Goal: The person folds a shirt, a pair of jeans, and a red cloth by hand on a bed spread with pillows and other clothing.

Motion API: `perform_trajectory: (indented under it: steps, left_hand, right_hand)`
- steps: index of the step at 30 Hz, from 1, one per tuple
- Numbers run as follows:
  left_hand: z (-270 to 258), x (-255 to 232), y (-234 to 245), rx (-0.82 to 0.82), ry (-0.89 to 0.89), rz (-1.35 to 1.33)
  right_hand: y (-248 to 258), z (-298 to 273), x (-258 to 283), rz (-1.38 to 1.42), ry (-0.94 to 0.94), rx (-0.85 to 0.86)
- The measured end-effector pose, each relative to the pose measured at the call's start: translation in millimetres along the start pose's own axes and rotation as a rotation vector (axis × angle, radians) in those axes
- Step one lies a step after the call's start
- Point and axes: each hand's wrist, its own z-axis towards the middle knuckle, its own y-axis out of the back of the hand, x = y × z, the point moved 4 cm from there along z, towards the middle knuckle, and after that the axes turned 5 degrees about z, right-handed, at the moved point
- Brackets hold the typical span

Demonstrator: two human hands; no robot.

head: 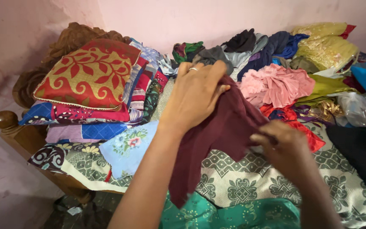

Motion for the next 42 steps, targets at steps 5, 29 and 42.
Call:
perform_trajectory:
  steps: [5, 29, 42]
  left_hand:
    - [-6.0, 6.5, 13.3, 0.026, 0.004, 0.075]
    - [32.0, 168.8, -114.0, 0.171, 0.230, 0.334]
    - [-148.0, 44.4, -119.5, 0.321, -0.062, 0.324]
  right_hand:
    - [51.7, 14.2, -41.8, 0.089, -0.152, -0.065]
    - [-110.4, 233.7, -211.8, 0.870, -0.386, 0.021]
    - [-144.7, 27.1, -236.4, 0.259, -0.152, 0.086]
